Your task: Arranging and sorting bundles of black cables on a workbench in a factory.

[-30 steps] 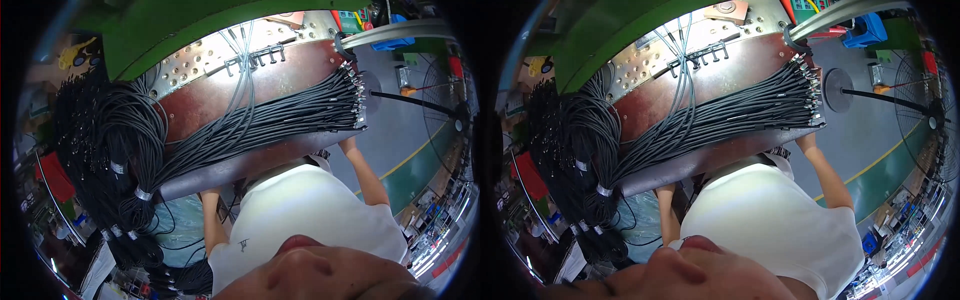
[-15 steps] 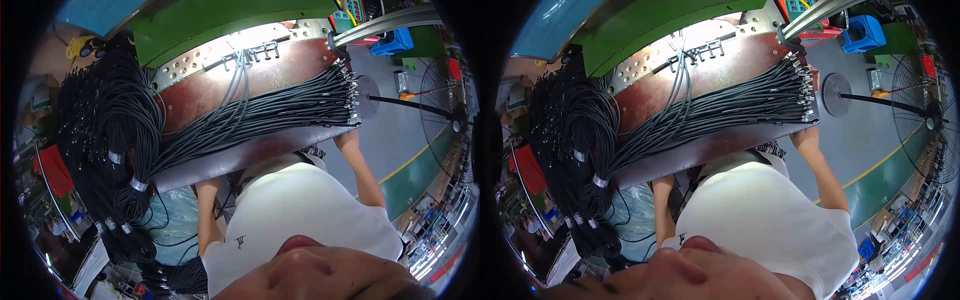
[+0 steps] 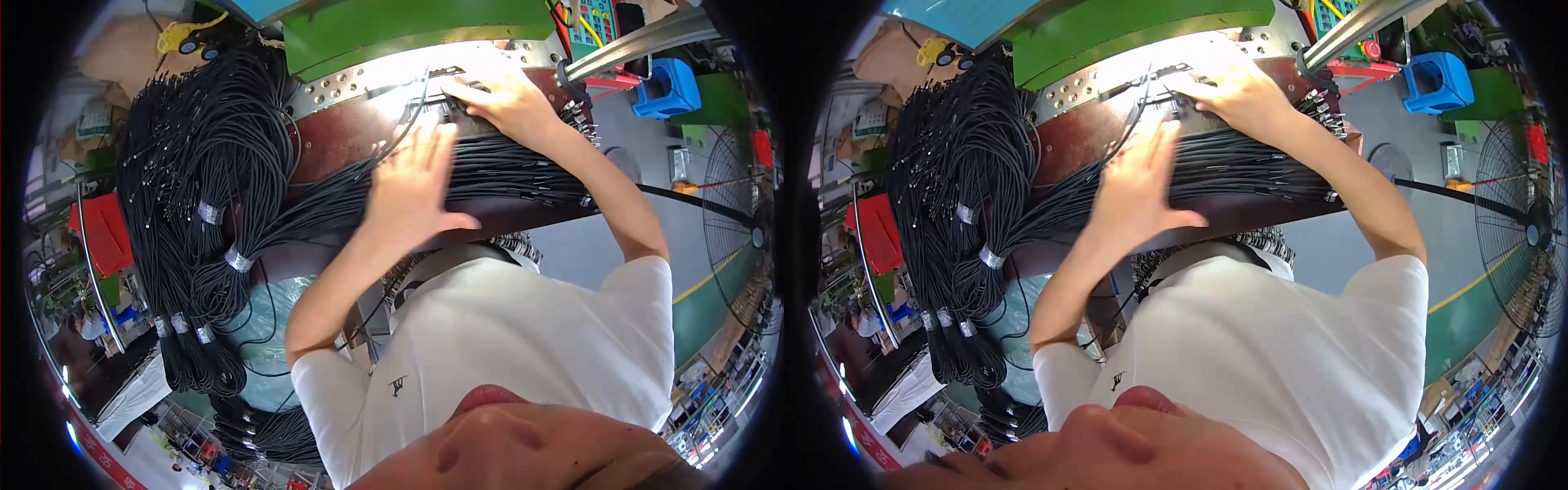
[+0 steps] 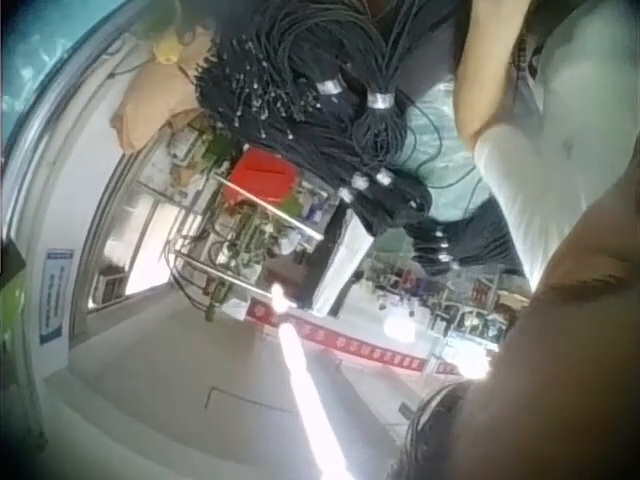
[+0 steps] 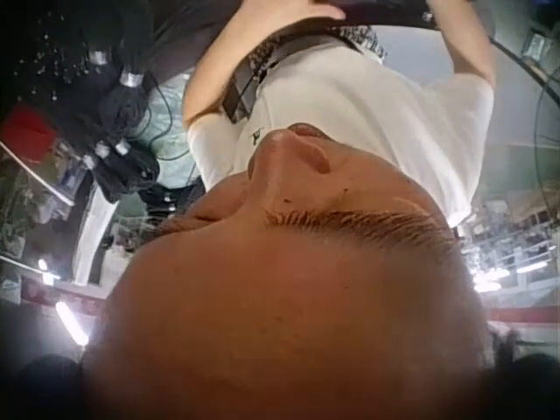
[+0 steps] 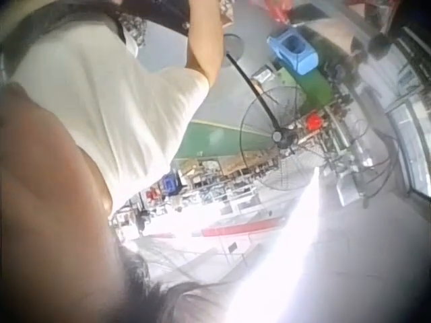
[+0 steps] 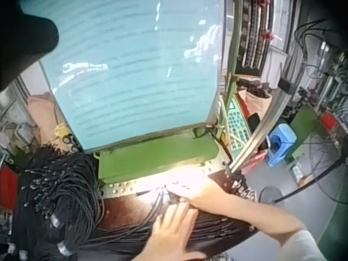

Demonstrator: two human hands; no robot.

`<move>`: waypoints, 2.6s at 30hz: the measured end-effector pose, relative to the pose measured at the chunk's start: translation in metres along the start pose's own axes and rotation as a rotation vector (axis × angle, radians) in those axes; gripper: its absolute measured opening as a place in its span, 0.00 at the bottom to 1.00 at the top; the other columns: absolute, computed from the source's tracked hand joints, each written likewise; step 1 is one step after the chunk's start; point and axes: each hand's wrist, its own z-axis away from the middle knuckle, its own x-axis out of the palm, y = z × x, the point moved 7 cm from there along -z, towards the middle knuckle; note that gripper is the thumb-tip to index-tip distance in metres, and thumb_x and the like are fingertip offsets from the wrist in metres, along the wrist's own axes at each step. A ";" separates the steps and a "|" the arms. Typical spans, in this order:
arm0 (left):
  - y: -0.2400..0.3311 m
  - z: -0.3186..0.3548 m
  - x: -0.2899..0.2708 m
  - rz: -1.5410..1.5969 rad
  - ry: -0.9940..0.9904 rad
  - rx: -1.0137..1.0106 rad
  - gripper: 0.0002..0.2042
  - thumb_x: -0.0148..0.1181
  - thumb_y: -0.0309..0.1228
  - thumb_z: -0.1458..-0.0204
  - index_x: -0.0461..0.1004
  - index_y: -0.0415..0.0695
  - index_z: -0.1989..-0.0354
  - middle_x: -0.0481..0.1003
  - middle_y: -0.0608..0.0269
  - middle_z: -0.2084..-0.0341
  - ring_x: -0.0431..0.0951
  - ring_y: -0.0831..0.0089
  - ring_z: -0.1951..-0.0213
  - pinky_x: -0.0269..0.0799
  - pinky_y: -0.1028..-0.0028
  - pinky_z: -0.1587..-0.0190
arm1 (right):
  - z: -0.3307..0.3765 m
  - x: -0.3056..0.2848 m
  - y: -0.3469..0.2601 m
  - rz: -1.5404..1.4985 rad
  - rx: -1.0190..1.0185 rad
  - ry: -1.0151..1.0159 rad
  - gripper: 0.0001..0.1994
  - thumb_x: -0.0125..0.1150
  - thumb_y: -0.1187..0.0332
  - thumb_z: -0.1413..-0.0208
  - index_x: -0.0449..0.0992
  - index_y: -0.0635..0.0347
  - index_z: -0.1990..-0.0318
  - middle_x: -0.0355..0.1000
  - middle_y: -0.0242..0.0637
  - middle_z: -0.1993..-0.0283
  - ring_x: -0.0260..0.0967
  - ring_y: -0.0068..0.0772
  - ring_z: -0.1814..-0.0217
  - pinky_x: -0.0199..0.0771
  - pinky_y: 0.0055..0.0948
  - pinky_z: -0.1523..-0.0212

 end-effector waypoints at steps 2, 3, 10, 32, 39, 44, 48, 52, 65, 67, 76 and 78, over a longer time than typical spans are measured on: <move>-0.028 0.027 -0.036 -0.405 -0.131 -0.173 0.47 0.71 0.47 0.71 0.58 0.39 0.40 0.60 0.44 0.42 0.62 0.50 0.42 0.60 0.58 0.44 | 0.017 -0.022 0.012 -0.143 0.205 -0.097 0.21 0.61 0.67 0.52 0.71 0.50 0.48 0.69 0.36 0.51 0.65 0.39 0.46 0.63 0.37 0.44; -0.048 0.044 -0.046 -0.474 -0.109 -0.140 0.44 0.71 0.46 0.71 0.61 0.39 0.43 0.62 0.48 0.44 0.66 0.54 0.47 0.65 0.62 0.48 | 0.024 -0.031 0.020 -0.168 0.250 -0.115 0.19 0.61 0.68 0.53 0.72 0.52 0.50 0.68 0.36 0.52 0.65 0.39 0.47 0.65 0.35 0.46; -0.082 0.066 -0.084 -0.428 -0.087 0.006 0.10 0.60 0.29 0.54 0.73 0.40 0.63 0.75 0.60 0.71 0.75 0.63 0.67 0.71 0.69 0.63 | 0.094 -0.136 0.054 -0.170 0.580 0.149 0.10 0.60 0.74 0.52 0.77 0.56 0.60 0.69 0.34 0.61 0.69 0.39 0.64 0.71 0.34 0.64; -0.105 0.055 -0.076 0.054 -0.055 -0.400 0.05 0.59 0.24 0.57 0.72 0.36 0.72 0.72 0.56 0.77 0.73 0.62 0.72 0.68 0.70 0.67 | -0.017 0.004 0.045 -0.065 0.073 0.050 0.12 0.54 0.68 0.56 0.76 0.57 0.63 0.73 0.45 0.69 0.73 0.44 0.66 0.73 0.36 0.64; 0.024 -0.077 0.021 0.518 -0.836 -0.179 0.12 0.55 0.34 0.47 0.67 0.39 0.77 0.65 0.68 0.84 0.62 0.83 0.85 0.57 0.80 0.83 | -0.020 -0.046 0.039 -0.246 0.297 -0.100 0.12 0.58 0.64 0.49 0.72 0.62 0.60 0.71 0.47 0.62 0.69 0.47 0.56 0.69 0.39 0.56; 0.078 -0.095 0.071 1.061 -0.925 -0.289 0.13 0.51 0.37 0.42 0.71 0.39 0.71 0.66 0.68 0.85 0.59 0.83 0.86 0.55 0.80 0.84 | -0.036 -0.035 0.034 -0.421 0.180 -0.302 0.15 0.53 0.60 0.46 0.72 0.63 0.60 0.72 0.49 0.63 0.70 0.51 0.63 0.69 0.42 0.60; 0.091 -0.040 0.073 1.543 -0.798 -0.570 0.15 0.45 0.38 0.38 0.70 0.39 0.57 0.62 0.71 0.85 0.55 0.86 0.84 0.48 0.83 0.83 | -0.016 0.004 0.041 -0.258 -0.068 0.088 0.17 0.55 0.59 0.49 0.74 0.60 0.55 0.72 0.46 0.61 0.70 0.49 0.58 0.68 0.40 0.55; 0.060 -0.001 0.066 1.582 -0.202 -0.630 0.12 0.44 0.36 0.38 0.69 0.39 0.61 0.61 0.69 0.86 0.55 0.85 0.85 0.47 0.83 0.84 | 0.001 0.007 0.030 -0.455 0.232 -0.290 0.14 0.58 0.67 0.51 0.75 0.56 0.56 0.70 0.41 0.57 0.67 0.45 0.54 0.67 0.38 0.54; 0.012 0.033 0.062 1.669 0.215 -0.757 0.12 0.45 0.34 0.38 0.69 0.40 0.53 0.65 0.70 0.80 0.60 0.86 0.80 0.59 0.83 0.78 | 0.014 -0.063 -0.036 -0.092 0.025 0.322 0.16 0.57 0.73 0.63 0.73 0.58 0.61 0.67 0.32 0.64 0.68 0.34 0.62 0.71 0.30 0.65; -0.005 0.030 0.051 1.720 0.284 -0.578 0.14 0.42 0.35 0.37 0.67 0.39 0.51 0.64 0.70 0.80 0.59 0.85 0.80 0.58 0.83 0.79 | 0.002 -0.055 -0.042 -0.226 0.035 0.286 0.18 0.57 0.74 0.64 0.72 0.58 0.59 0.68 0.32 0.63 0.68 0.35 0.61 0.72 0.31 0.64; -0.014 0.036 0.047 1.873 0.319 -0.613 0.14 0.41 0.41 0.37 0.67 0.42 0.58 0.57 0.73 0.85 0.53 0.86 0.83 0.49 0.85 0.82 | -0.018 -0.037 -0.072 -0.249 -0.081 0.115 0.13 0.57 0.71 0.61 0.70 0.62 0.64 0.69 0.36 0.61 0.69 0.36 0.60 0.74 0.29 0.61; -0.016 0.036 0.047 1.870 0.315 -0.628 0.14 0.41 0.41 0.37 0.67 0.42 0.60 0.57 0.73 0.85 0.53 0.86 0.84 0.49 0.85 0.83 | -0.022 -0.032 -0.079 -0.209 -0.176 -0.040 0.11 0.58 0.71 0.62 0.69 0.62 0.67 0.68 0.35 0.62 0.69 0.36 0.59 0.74 0.28 0.60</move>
